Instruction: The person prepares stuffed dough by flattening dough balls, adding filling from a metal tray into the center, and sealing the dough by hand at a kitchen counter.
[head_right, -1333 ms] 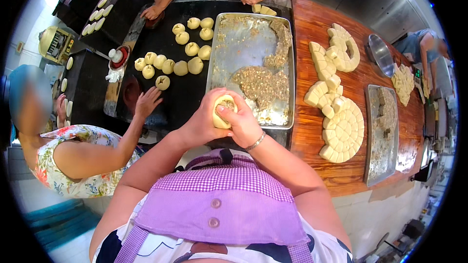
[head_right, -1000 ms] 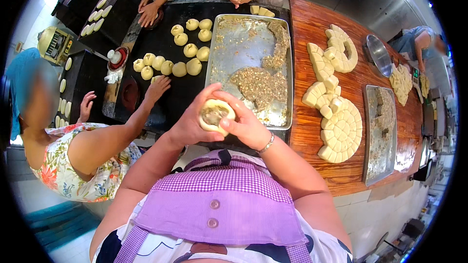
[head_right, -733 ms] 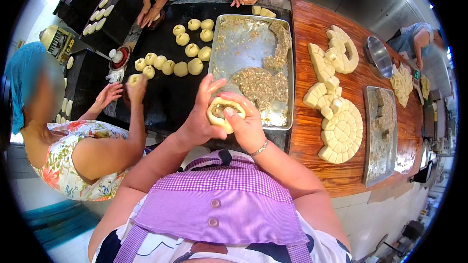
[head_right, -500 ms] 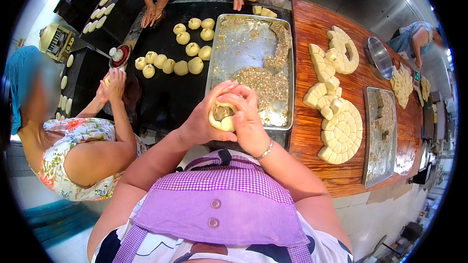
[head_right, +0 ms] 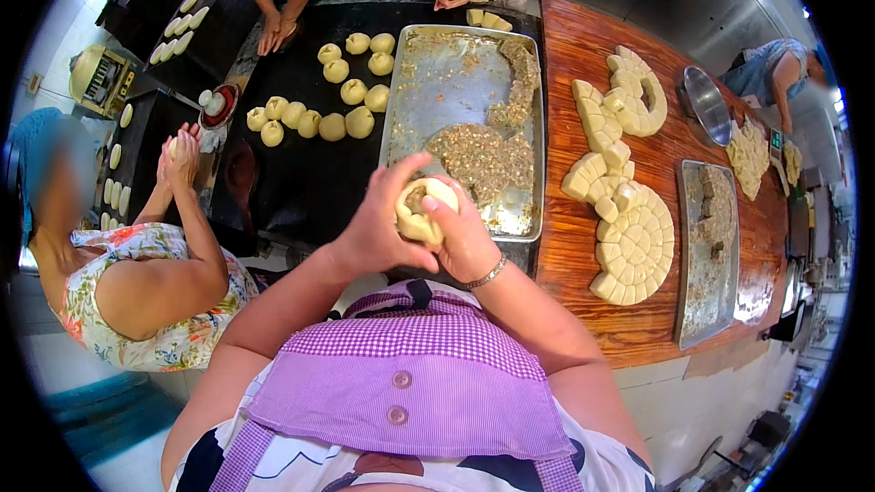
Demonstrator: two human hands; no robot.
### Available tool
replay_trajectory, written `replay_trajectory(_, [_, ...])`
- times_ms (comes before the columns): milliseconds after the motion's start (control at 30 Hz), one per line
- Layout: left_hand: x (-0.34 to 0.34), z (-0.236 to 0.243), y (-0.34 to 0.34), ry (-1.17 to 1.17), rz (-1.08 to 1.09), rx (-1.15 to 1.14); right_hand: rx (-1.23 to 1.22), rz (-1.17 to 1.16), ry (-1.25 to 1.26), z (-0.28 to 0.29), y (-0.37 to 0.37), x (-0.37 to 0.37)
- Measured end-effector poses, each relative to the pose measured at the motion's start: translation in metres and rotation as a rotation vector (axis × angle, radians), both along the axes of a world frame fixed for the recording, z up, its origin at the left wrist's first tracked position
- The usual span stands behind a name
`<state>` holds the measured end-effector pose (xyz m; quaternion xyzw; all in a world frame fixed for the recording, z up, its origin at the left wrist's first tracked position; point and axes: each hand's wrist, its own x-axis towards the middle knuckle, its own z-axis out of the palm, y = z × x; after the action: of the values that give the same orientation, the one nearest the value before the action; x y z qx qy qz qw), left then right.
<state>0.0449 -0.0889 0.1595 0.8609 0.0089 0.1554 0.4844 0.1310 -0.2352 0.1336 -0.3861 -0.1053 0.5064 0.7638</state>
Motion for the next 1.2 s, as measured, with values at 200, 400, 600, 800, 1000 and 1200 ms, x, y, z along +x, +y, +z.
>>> replay_trajectory(200, [-0.002,-0.006,0.005,-0.178,-0.177,0.057,0.02,0.016,-0.354,0.001,-0.004,-0.015])
replay_trajectory(400, [-0.013,-0.005,0.007,-0.106,-0.028,0.09,0.289,0.304,0.209,-0.005,-0.003,-0.004])
replay_trajectory(600, [-0.024,-0.013,0.003,-0.208,-0.034,0.304,0.131,0.143,0.0,-0.008,0.009,-0.021])
replay_trajectory(800, [-0.026,-0.002,0.016,-0.306,-0.231,0.204,0.322,0.283,0.204,-0.013,0.007,-0.022])
replay_trajectory(1000, [-0.034,-0.013,0.006,-0.199,0.117,0.238,0.178,0.169,-0.007,-0.016,0.02,-0.019])
replay_trajectory(1200, [-0.026,-0.018,-0.007,-0.423,0.062,0.054,0.044,-0.033,-0.353,0.0,0.025,-0.028])
